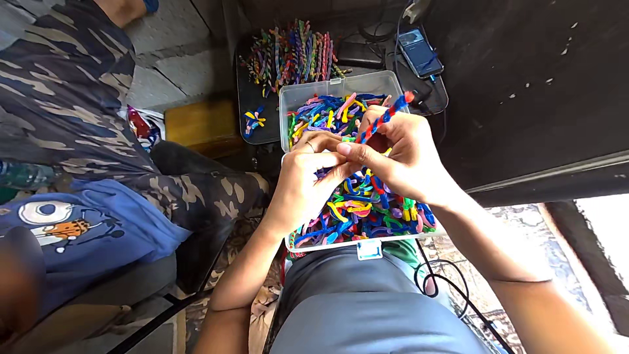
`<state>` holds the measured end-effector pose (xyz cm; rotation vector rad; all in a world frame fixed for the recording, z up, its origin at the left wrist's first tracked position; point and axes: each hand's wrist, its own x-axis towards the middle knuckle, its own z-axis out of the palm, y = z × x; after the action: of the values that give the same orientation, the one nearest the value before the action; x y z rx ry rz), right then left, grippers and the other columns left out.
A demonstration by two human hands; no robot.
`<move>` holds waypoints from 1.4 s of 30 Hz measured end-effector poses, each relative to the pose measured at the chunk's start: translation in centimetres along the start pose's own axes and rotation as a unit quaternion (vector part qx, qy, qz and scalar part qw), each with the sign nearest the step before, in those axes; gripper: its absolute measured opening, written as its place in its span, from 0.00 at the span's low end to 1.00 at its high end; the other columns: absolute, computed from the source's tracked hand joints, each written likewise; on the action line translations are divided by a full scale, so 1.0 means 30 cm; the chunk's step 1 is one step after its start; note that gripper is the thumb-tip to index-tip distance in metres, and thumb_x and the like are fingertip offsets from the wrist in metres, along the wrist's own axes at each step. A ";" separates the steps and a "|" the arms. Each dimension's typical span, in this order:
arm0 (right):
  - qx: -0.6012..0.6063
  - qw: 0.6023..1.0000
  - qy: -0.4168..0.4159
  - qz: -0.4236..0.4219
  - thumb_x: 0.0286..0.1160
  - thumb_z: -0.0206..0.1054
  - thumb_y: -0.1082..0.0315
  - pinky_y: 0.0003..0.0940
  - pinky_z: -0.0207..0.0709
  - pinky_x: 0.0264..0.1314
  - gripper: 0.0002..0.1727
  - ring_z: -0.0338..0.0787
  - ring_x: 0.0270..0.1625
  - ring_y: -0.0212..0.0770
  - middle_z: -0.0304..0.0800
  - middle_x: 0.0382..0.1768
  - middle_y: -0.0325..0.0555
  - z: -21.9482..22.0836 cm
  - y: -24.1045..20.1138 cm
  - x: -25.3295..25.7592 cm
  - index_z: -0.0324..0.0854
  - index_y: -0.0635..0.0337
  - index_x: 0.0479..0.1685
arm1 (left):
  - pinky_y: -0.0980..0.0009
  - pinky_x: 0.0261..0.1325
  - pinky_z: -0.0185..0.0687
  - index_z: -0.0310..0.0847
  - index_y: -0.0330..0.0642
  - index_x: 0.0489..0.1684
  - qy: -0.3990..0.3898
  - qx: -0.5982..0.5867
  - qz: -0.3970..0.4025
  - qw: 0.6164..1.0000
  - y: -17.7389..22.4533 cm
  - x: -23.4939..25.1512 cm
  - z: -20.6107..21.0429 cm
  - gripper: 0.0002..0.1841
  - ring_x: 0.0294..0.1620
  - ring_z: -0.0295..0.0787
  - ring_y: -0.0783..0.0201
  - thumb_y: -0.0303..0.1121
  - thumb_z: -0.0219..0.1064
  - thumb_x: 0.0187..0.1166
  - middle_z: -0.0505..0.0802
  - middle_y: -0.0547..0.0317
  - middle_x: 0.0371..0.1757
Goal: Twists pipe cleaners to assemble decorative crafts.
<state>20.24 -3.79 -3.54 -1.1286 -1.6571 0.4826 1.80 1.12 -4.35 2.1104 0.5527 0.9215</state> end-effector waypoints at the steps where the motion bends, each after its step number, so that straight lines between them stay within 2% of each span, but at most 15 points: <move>1: 0.011 1.000 -0.003 0.013 0.78 0.68 0.66 0.11 0.62 0.28 0.15 0.70 0.26 0.17 0.76 0.27 0.34 -0.001 0.001 0.002 0.75 0.58 0.23 | 0.76 0.73 0.73 0.92 0.35 0.30 0.002 -0.003 -0.001 1.000 -0.001 0.001 0.000 0.06 0.68 0.80 0.67 0.28 0.73 0.75 0.91 0.54 0.53; 4: 0.079 0.995 -0.026 0.048 0.76 0.70 0.67 0.10 0.69 0.28 0.13 0.75 0.27 0.16 0.78 0.29 0.32 -0.011 0.006 0.009 0.77 0.57 0.23 | 0.78 0.70 0.76 0.93 0.35 0.32 -0.019 -0.075 -0.024 0.997 -0.007 -0.003 -0.008 0.06 0.64 0.83 0.71 0.25 0.71 0.76 0.93 0.59 0.49; 7: 0.170 0.982 -0.048 0.073 0.75 0.72 0.71 0.14 0.80 0.31 0.09 0.83 0.26 0.18 0.83 0.25 0.27 -0.017 0.019 0.008 0.78 0.55 0.28 | 0.80 0.57 0.85 0.92 0.35 0.37 -0.059 -0.184 -0.064 0.979 -0.016 -0.014 -0.030 0.07 0.52 0.90 0.76 0.25 0.66 0.79 0.95 0.62 0.47; 9: 0.189 0.978 -0.047 0.079 0.74 0.71 0.72 0.14 0.82 0.33 0.08 0.85 0.27 0.17 0.84 0.26 0.25 -0.027 0.022 0.008 0.78 0.52 0.31 | 0.79 0.63 0.83 0.90 0.34 0.44 -0.079 -0.199 -0.062 0.975 -0.030 -0.024 -0.047 0.11 0.56 0.88 0.76 0.27 0.60 0.84 0.94 0.62 0.52; 12: 0.190 0.978 -0.036 0.079 0.75 0.71 0.71 0.12 0.78 0.32 0.08 0.81 0.27 0.16 0.83 0.28 0.23 -0.044 0.027 0.011 0.79 0.50 0.30 | 0.74 0.65 0.83 0.90 0.35 0.49 -0.083 -0.020 -0.047 0.995 -0.066 -0.055 -0.063 0.11 0.59 0.87 0.72 0.25 0.59 0.84 0.92 0.59 0.54; 15: 0.197 0.976 -0.033 0.084 0.74 0.71 0.70 0.13 0.80 0.33 0.08 0.82 0.28 0.16 0.84 0.29 0.21 -0.053 0.027 0.009 0.79 0.48 0.31 | 0.53 0.58 0.84 0.95 0.41 0.45 -0.158 0.193 -0.084 0.965 -0.112 -0.112 -0.037 0.07 0.57 0.87 0.51 0.29 0.72 0.76 0.91 0.50 0.51; 17: 0.200 0.975 -0.037 0.086 0.74 0.72 0.70 0.13 0.80 0.32 0.07 0.82 0.28 0.16 0.84 0.30 0.22 -0.048 0.026 0.007 0.80 0.48 0.31 | 0.48 0.56 0.85 0.93 0.38 0.46 -0.200 0.244 -0.121 0.941 -0.128 -0.133 -0.005 0.07 0.59 0.87 0.45 0.29 0.74 0.76 0.90 0.45 0.52; 20: 0.192 0.976 -0.050 0.090 0.73 0.73 0.69 0.12 0.78 0.31 0.07 0.81 0.27 0.16 0.84 0.28 0.23 -0.040 0.029 0.000 0.80 0.50 0.30 | 0.48 0.56 0.86 0.92 0.32 0.38 -0.163 0.281 -0.096 0.941 -0.144 -0.145 0.014 0.04 0.58 0.89 0.43 0.24 0.71 0.75 0.92 0.43 0.49; 22: 0.182 0.978 -0.060 0.085 0.74 0.73 0.67 0.12 0.78 0.32 0.07 0.80 0.28 0.16 0.83 0.29 0.24 -0.040 0.032 -0.004 0.81 0.51 0.30 | 0.50 0.59 0.84 0.94 0.36 0.39 -0.110 0.242 -0.068 0.962 -0.137 -0.145 -0.002 0.05 0.55 0.91 0.48 0.27 0.72 0.75 0.94 0.47 0.47; 24: 0.177 0.979 -0.057 0.085 0.74 0.72 0.68 0.13 0.78 0.32 0.06 0.82 0.28 0.16 0.84 0.27 0.23 -0.048 0.031 -0.006 0.81 0.51 0.31 | 0.59 0.61 0.84 0.95 0.38 0.39 -0.039 0.167 -0.059 0.983 -0.104 -0.138 -0.018 0.07 0.52 0.93 0.58 0.31 0.73 0.76 0.96 0.53 0.44; 26: 0.182 0.978 -0.058 0.083 0.74 0.72 0.69 0.12 0.79 0.33 0.05 0.83 0.29 0.16 0.85 0.28 0.22 -0.054 0.026 -0.006 0.82 0.50 0.32 | 0.77 0.54 0.87 0.93 0.36 0.40 0.028 0.064 -0.062 0.996 -0.063 -0.124 -0.028 0.07 0.44 0.92 0.74 0.31 0.72 0.77 0.95 0.59 0.40; 27: 0.187 0.977 -0.060 0.080 0.74 0.72 0.69 0.12 0.80 0.34 0.05 0.83 0.30 0.16 0.85 0.29 0.22 -0.054 0.024 -0.005 0.82 0.50 0.33 | 0.81 0.48 0.88 0.91 0.33 0.41 0.053 -0.003 -0.066 0.996 -0.041 -0.116 -0.029 0.06 0.38 0.91 0.77 0.28 0.70 0.78 0.94 0.60 0.37; 30: 0.207 0.973 -0.075 0.067 0.74 0.72 0.71 0.13 0.82 0.37 0.05 0.84 0.33 0.16 0.86 0.32 0.24 -0.044 0.027 -0.007 0.83 0.52 0.33 | 0.81 0.34 0.90 0.88 0.28 0.45 0.102 -0.102 -0.060 0.988 0.007 -0.094 -0.009 0.07 0.27 0.89 0.78 0.23 0.66 0.81 0.93 0.63 0.32; 37: 0.199 0.976 -0.068 0.061 0.74 0.72 0.70 0.13 0.82 0.37 0.07 0.84 0.31 0.17 0.84 0.29 0.25 -0.030 0.041 -0.017 0.80 0.53 0.31 | 0.84 0.39 0.87 0.89 0.27 0.44 0.091 -0.110 -0.052 0.988 0.045 -0.099 0.041 0.09 0.31 0.86 0.80 0.22 0.61 0.83 0.89 0.64 0.32; 42: 0.201 0.975 -0.078 0.046 0.74 0.72 0.71 0.14 0.83 0.38 0.05 0.84 0.33 0.17 0.85 0.31 0.25 -0.025 0.038 -0.017 0.82 0.54 0.33 | 0.80 0.33 0.89 0.87 0.28 0.47 0.049 -0.203 -0.088 0.974 0.050 -0.102 0.037 0.11 0.26 0.88 0.77 0.20 0.57 0.85 0.90 0.66 0.26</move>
<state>21.44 -3.85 -4.37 -0.8848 -1.5506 0.9413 0.80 -2.25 -5.01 1.6310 0.5389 0.9498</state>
